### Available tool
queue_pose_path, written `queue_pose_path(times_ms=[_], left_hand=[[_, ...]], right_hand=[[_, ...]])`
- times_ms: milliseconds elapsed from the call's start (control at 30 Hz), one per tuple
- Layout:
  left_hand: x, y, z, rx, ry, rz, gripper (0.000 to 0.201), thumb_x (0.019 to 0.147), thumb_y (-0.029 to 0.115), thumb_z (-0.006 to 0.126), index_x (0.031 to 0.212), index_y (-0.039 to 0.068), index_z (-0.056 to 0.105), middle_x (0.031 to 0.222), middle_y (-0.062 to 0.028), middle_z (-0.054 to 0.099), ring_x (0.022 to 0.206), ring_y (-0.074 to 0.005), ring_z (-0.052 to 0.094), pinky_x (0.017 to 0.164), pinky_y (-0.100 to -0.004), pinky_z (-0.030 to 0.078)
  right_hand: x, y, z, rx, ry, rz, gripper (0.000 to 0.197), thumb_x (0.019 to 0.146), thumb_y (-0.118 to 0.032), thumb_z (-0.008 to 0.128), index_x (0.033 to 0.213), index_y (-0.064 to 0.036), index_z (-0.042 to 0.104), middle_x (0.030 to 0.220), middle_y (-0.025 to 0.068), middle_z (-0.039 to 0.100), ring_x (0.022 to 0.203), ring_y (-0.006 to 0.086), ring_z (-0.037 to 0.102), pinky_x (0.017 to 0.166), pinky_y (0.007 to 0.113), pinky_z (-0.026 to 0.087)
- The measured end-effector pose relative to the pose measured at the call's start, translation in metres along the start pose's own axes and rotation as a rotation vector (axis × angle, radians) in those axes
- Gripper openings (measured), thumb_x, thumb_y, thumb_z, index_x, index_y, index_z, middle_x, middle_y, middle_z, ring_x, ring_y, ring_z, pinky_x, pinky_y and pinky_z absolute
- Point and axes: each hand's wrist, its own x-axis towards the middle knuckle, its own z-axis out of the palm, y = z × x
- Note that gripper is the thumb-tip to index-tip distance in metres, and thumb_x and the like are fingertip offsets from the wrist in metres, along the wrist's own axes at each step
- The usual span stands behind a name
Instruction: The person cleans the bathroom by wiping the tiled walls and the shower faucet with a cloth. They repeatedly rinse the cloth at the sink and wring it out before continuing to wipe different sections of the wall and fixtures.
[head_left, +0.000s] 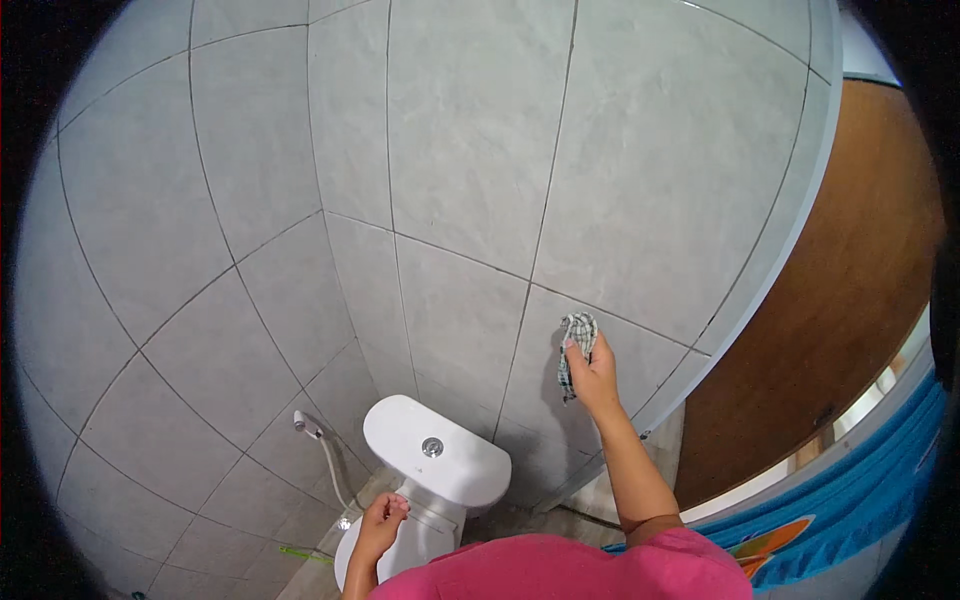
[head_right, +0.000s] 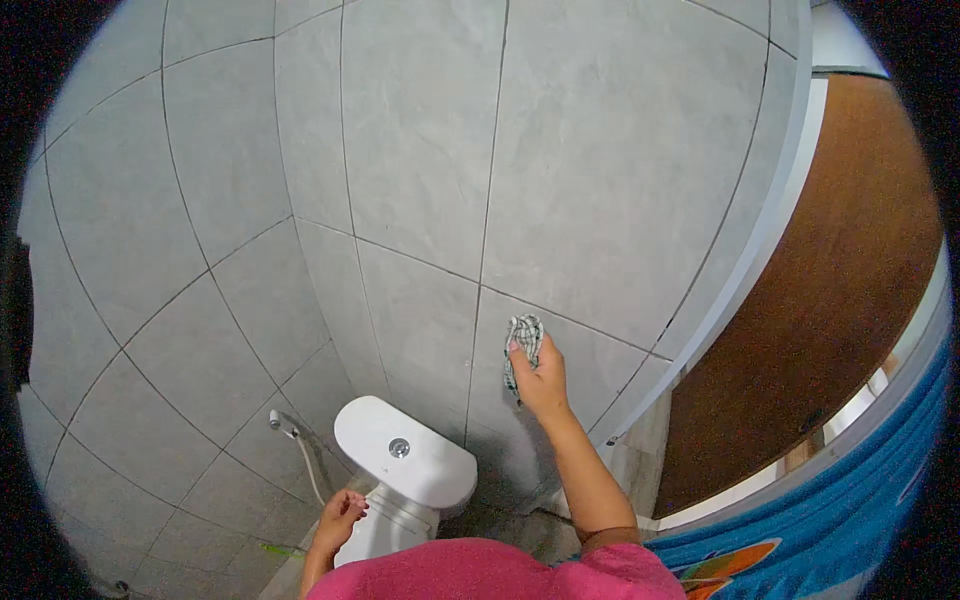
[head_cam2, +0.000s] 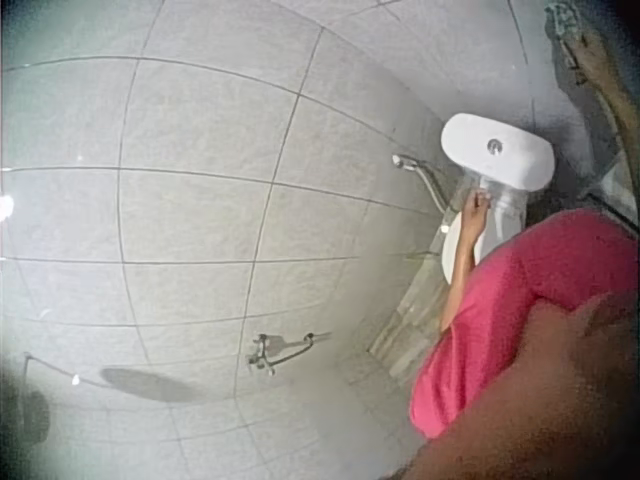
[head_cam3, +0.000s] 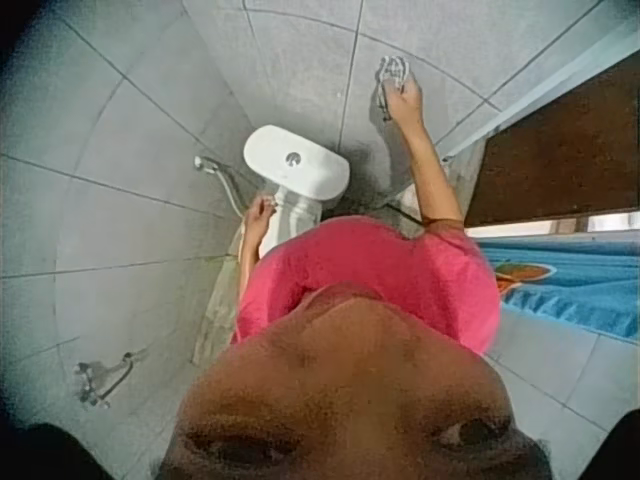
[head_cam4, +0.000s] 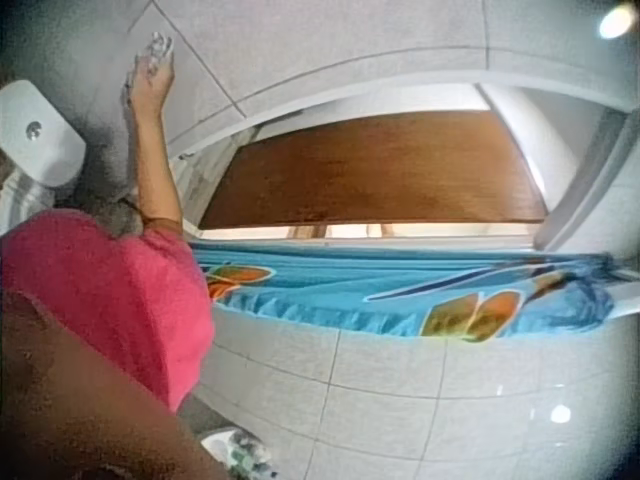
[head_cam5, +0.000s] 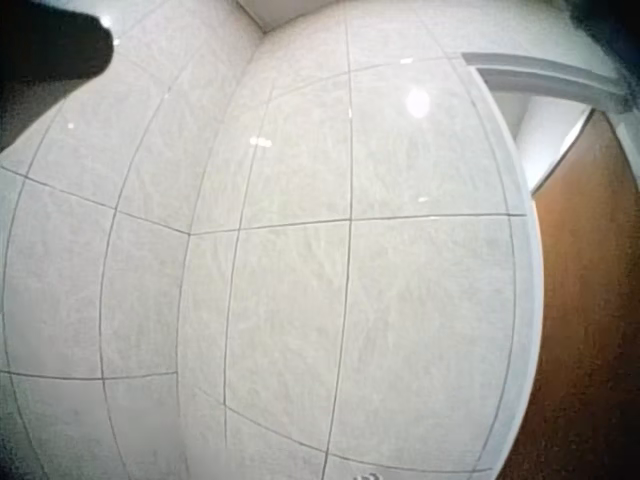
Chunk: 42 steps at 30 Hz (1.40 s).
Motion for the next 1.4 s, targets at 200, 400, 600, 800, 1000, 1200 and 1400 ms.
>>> queue_pose_path(times_ms=[200, 400, 600, 800, 1000, 1200, 1400], left_hand=[[0.001, -0.007, -0.004, 0.043, -0.014, 0.022, 0.013, 0.082, 0.014, 0.053, 0.088, 0.004, 0.051, 0.079, -0.0049, 0.056, 0.071, -0.0130, 0.052, 0.066, -0.0260, 0.044], [0.007, -0.009, -0.006, 0.003, -0.004, 0.001, 0.011, 0.079, 0.008, 0.052, 0.088, 0.001, 0.051, 0.077, -0.0026, 0.055, 0.068, -0.0092, 0.050, 0.064, -0.0228, 0.042], [0.010, -0.010, -0.007, -0.009, -0.009, 0.010, 0.011, 0.079, 0.009, 0.053, 0.087, 0.001, 0.051, 0.076, -0.0016, 0.053, 0.069, -0.0092, 0.049, 0.064, -0.0228, 0.042], [0.012, -0.008, -0.006, 0.002, -0.030, 0.018, 0.011, 0.079, 0.009, 0.053, 0.087, 0.001, 0.051, 0.074, -0.0007, 0.052, 0.068, -0.0083, 0.049, 0.063, -0.0214, 0.041], [0.012, -0.003, -0.008, -0.005, -0.029, -0.004, 0.011, 0.079, 0.008, 0.053, 0.087, 0.001, 0.051, 0.074, -0.0006, 0.053, 0.068, -0.0081, 0.049, 0.063, -0.0211, 0.041], [0.010, -0.001, -0.010, 0.000, -0.021, 0.000, 0.011, 0.079, 0.007, 0.054, 0.088, 0.001, 0.052, 0.075, -0.0014, 0.054, 0.068, -0.0083, 0.050, 0.063, -0.0217, 0.041], [0.008, -0.002, -0.013, 0.022, -0.036, 0.034, 0.012, 0.080, 0.009, 0.054, 0.089, 0.001, 0.052, 0.074, -0.0011, 0.054, 0.068, -0.0081, 0.050, 0.063, -0.0220, 0.042]], right_hand=[[0.002, -0.012, 0.008, -0.054, -0.024, -0.136, 0.018, 0.078, -0.011, 0.054, 0.092, 0.0000, 0.054, 0.073, 0.0031, 0.055, 0.068, 0.0091, 0.048, 0.063, 0.025, 0.041], [-0.005, -0.008, 0.013, -0.072, -0.068, -0.077, 0.016, 0.077, -0.011, 0.055, 0.090, -0.0004, 0.054, 0.069, 0.0024, 0.054, 0.063, 0.0085, 0.048, 0.058, 0.024, 0.041], [-0.004, -0.011, 0.014, -0.108, -0.055, -0.115, 0.016, 0.077, -0.011, 0.056, 0.089, -0.0010, 0.054, 0.067, 0.0024, 0.055, 0.062, 0.0091, 0.049, 0.058, 0.025, 0.041], [-0.007, -0.002, 0.013, -0.121, -0.087, -0.096, 0.017, 0.077, -0.012, 0.056, 0.090, -0.0007, 0.053, 0.071, 0.0033, 0.056, 0.064, 0.0101, 0.050, 0.059, 0.026, 0.042], [-0.005, -0.004, 0.014, -0.032, -0.035, -0.051, 0.016, 0.078, -0.013, 0.056, 0.088, -0.0009, 0.053, 0.070, 0.0027, 0.055, 0.065, 0.0091, 0.049, 0.060, 0.026, 0.041], [0.008, -0.022, 0.010, -0.112, -0.110, -0.130, 0.014, 0.079, -0.015, 0.056, 0.084, -0.0019, 0.053, 0.065, 0.0016, 0.053, 0.061, 0.0086, 0.047, 0.057, 0.026, 0.040], [0.025, -0.040, -0.004, -0.267, -0.182, -0.259, 0.028, 0.081, -0.029, 0.053, 0.072, -0.0026, 0.053, 0.058, 0.0075, 0.051, 0.052, 0.0154, 0.048, 0.050, 0.028, 0.038]])
